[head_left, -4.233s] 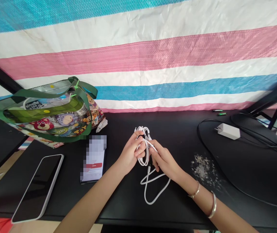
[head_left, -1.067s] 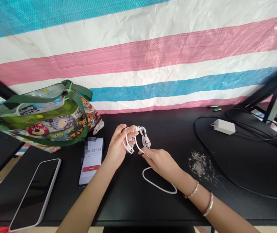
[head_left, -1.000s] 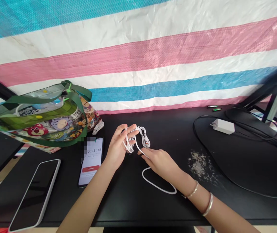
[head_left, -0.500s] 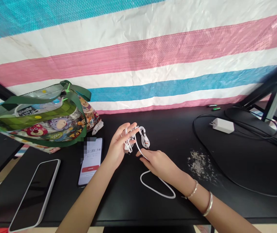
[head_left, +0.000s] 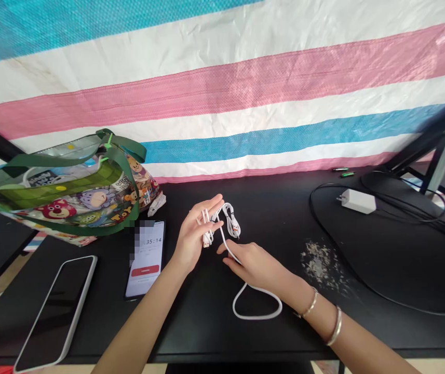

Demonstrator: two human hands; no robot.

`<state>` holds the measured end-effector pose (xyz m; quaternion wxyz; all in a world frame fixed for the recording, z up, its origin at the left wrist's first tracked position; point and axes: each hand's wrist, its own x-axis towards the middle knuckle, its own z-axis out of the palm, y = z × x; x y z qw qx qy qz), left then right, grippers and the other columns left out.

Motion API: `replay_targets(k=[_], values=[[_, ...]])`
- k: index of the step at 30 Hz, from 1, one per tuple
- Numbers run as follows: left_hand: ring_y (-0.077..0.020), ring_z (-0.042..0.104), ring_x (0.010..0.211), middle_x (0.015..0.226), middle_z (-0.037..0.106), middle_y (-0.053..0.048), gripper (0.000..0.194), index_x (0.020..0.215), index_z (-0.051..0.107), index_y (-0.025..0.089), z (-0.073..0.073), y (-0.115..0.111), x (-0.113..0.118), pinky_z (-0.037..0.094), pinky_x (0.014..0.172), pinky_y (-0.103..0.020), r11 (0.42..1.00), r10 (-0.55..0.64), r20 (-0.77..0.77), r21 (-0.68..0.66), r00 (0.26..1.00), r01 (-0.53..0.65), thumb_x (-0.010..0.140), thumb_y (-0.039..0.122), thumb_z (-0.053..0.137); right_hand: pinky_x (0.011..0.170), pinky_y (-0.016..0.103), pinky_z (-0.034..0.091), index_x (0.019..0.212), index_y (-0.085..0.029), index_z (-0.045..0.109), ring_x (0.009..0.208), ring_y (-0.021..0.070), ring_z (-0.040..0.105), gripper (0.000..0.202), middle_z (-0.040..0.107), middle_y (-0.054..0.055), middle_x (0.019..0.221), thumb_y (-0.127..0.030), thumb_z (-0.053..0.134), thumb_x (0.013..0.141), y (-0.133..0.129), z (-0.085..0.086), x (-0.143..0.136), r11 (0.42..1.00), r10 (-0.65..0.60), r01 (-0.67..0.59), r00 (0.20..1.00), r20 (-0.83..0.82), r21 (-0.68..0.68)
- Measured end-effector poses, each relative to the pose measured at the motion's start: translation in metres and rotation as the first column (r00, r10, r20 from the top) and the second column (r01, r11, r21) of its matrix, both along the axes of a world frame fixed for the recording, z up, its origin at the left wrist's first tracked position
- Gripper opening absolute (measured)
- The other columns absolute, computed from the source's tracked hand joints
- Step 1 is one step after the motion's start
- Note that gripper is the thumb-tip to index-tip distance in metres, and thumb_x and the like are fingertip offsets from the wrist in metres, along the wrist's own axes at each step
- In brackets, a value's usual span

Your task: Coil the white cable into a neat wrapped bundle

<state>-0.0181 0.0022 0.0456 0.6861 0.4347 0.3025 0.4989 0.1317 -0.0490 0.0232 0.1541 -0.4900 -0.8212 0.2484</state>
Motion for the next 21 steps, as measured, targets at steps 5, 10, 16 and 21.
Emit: replay_targets(k=[5, 10, 16, 21], values=[[-0.0287, 0.047, 0.126, 0.124, 0.063, -0.006, 0.025, 0.096, 0.071, 0.024, 0.0003, -0.0013, 0.0002, 0.039, 0.1, -0.039, 0.99, -0.006, -0.194, 0.135, 0.981, 0.033, 0.072, 0.022, 0.066, 0.059, 0.024, 0.043, 0.093, -0.019, 0.058, 0.064, 0.0168, 0.067, 0.017, 0.071, 0.003, 0.08, -0.011, 0.044, 0.087, 0.0008, -0.0064, -0.0008, 0.998, 0.006, -0.004, 0.999, -0.036, 0.057], [-0.0238, 0.052, 0.121, 0.121, 0.065, -0.003, 0.024, 0.093, 0.074, 0.026, -0.0011, -0.0036, 0.0003, 0.029, 0.107, -0.033, 0.938, 0.037, -0.375, 0.334, 0.926, 0.098, 0.08, 0.016, 0.057, 0.054, 0.021, 0.038, 0.083, -0.019, 0.058, 0.05, 0.0103, 0.057, 0.019, 0.068, 0.0, 0.072, -0.008, 0.044, 0.083, -0.0003, -0.0085, -0.0028, 0.993, 0.006, 0.012, 0.988, -0.152, 0.114], [-0.0251, 0.056, 0.115, 0.12, 0.066, -0.002, 0.03, 0.095, 0.073, 0.03, -0.0033, -0.0053, 0.0011, 0.032, 0.105, -0.036, 0.9, 0.149, -0.494, 0.427, 0.856, 0.091, 0.083, 0.013, 0.051, 0.047, 0.019, 0.03, 0.062, -0.019, 0.046, 0.044, 0.0075, 0.039, 0.021, 0.046, -0.004, 0.053, -0.017, 0.044, 0.083, -0.0001, -0.0057, -0.0031, 0.982, -0.032, 0.08, 0.963, -0.268, 0.171], [-0.026, 0.06, 0.106, 0.111, 0.07, -0.002, 0.032, 0.089, 0.074, 0.03, -0.0028, -0.0061, 0.0039, 0.038, 0.1, -0.038, 0.9, 0.19, -0.511, 0.431, 0.838, 0.058, 0.075, 0.007, 0.057, 0.045, 0.018, 0.026, 0.059, -0.019, 0.04, 0.042, 0.0059, 0.03, 0.024, 0.035, -0.007, 0.05, -0.02, 0.044, 0.083, 0.0023, -0.0037, -0.0004, 0.974, -0.089, 0.155, 0.93, -0.358, 0.163]])
